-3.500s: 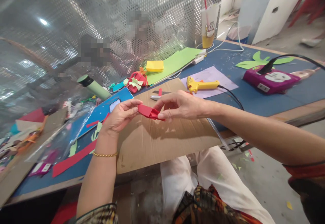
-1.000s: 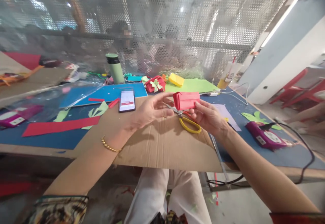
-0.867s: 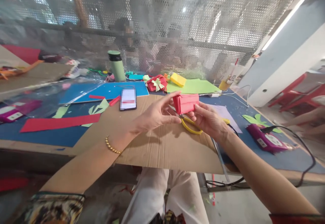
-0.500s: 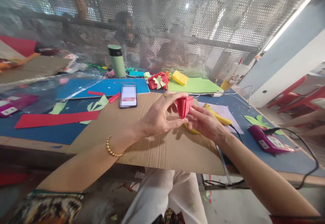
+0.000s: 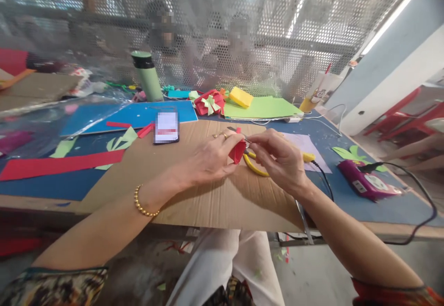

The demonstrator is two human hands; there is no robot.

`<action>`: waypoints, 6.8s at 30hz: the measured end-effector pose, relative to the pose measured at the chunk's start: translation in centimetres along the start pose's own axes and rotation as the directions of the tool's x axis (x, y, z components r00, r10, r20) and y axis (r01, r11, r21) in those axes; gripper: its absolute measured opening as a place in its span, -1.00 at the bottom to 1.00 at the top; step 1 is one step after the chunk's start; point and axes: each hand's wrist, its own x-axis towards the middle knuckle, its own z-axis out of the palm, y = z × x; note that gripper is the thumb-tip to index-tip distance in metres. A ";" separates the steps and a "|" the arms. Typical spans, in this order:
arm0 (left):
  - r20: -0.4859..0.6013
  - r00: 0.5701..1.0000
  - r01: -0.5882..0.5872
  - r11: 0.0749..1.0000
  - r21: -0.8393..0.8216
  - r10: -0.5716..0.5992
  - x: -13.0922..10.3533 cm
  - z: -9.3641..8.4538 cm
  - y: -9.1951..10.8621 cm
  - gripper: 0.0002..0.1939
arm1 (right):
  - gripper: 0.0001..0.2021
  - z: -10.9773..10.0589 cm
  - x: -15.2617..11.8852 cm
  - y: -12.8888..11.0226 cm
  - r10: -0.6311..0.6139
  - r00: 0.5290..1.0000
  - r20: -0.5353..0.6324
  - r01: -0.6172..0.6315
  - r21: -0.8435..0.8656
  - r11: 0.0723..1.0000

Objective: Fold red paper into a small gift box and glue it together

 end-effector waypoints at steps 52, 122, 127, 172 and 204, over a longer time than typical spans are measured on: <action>0.161 0.940 0.279 0.408 -0.869 -0.300 0.9 -2.2 -1.2 -0.52 | -0.63 -0.1 0.5 1.4 -0.008 0.998 0.057 0.009 -0.020 1.000; 0.310 0.925 0.381 0.560 -0.736 -0.222 0.5 -2.8 -0.9 -0.59 | -0.62 -2.8 0.6 -2.7 -0.062 0.931 0.361 -0.006 0.184 0.983; 0.321 0.921 0.390 0.551 -0.737 -0.223 0.4 -2.6 -1.2 -0.61 | -0.70 -2.4 0.6 -2.4 -0.079 0.944 0.321 0.033 0.146 0.989; 0.044 0.994 -0.078 0.918 -0.388 0.103 0.4 -3.1 2.7 -0.73 | -0.66 -1.5 -1.0 -3.2 -0.454 0.884 0.108 0.449 -0.462 0.765; 0.108 0.994 0.014 0.911 -0.413 0.034 0.3 -3.2 2.8 -0.80 | -0.80 -1.9 -1.5 -3.6 -0.190 0.967 0.169 0.227 -0.239 0.944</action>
